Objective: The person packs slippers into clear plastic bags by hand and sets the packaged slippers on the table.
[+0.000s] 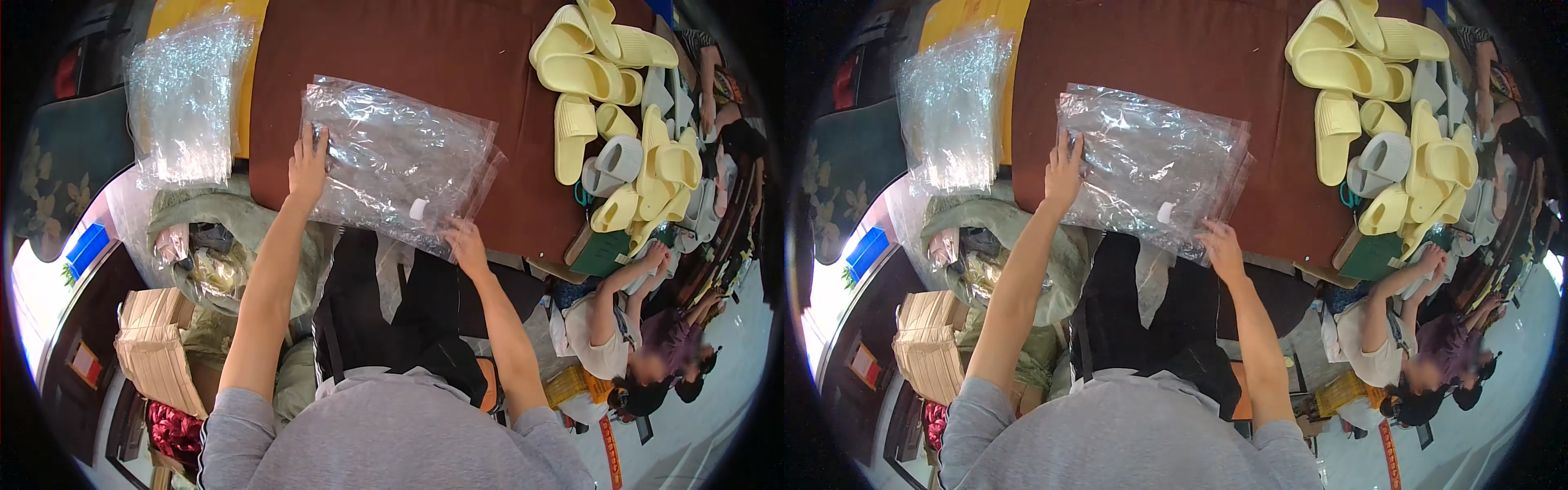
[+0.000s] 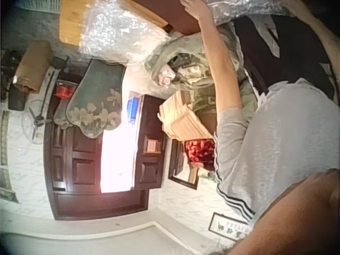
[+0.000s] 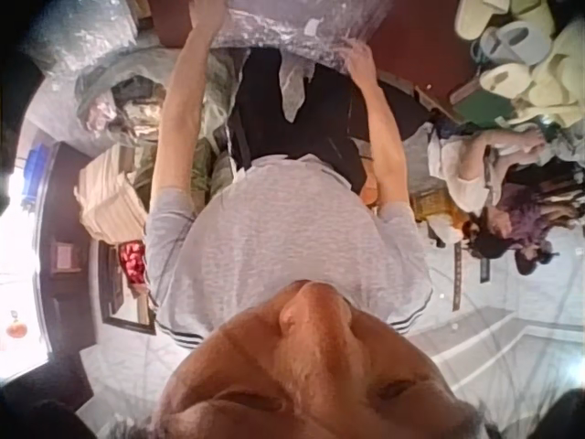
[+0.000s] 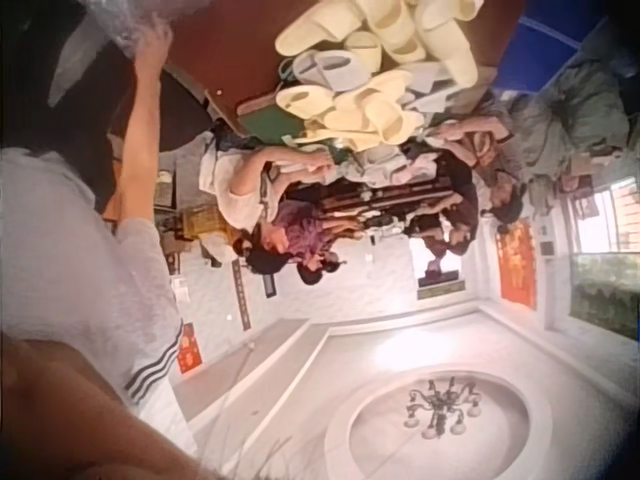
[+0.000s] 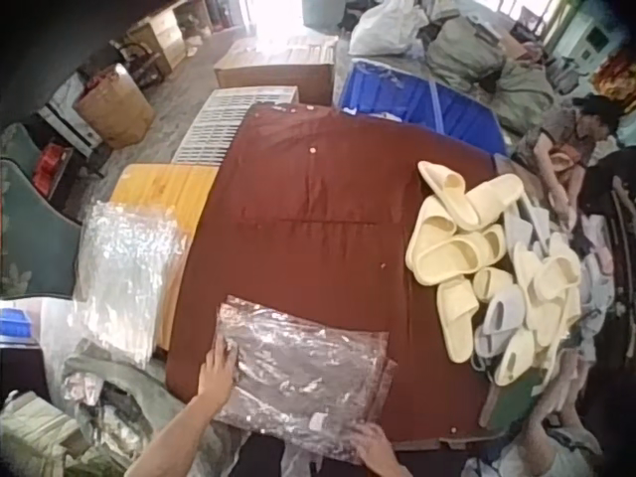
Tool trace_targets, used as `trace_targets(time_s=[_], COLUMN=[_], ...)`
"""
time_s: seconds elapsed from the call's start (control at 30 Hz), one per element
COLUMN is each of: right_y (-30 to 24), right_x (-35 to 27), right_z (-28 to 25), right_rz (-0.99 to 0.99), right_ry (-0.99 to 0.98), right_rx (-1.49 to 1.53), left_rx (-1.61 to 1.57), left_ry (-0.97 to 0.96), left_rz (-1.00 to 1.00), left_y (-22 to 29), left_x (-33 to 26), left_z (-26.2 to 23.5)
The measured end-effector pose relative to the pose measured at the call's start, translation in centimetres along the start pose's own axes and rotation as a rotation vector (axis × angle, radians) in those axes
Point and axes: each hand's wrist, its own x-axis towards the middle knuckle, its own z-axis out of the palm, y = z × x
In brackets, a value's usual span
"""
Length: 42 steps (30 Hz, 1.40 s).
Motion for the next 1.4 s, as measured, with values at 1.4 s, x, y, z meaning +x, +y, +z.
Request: trace_targets(time_s=[1.4], right_y=[-2.1], right_x=[12.4], right_z=[-2.8], right_rz=[0.43], right_ry=[0.739], right_rx=[-0.271], left_rx=[-0.651], left_ry=[0.281], left_rz=[-0.363], left_y=[-1.4], left_x=[1.0], left_z=[0.2])
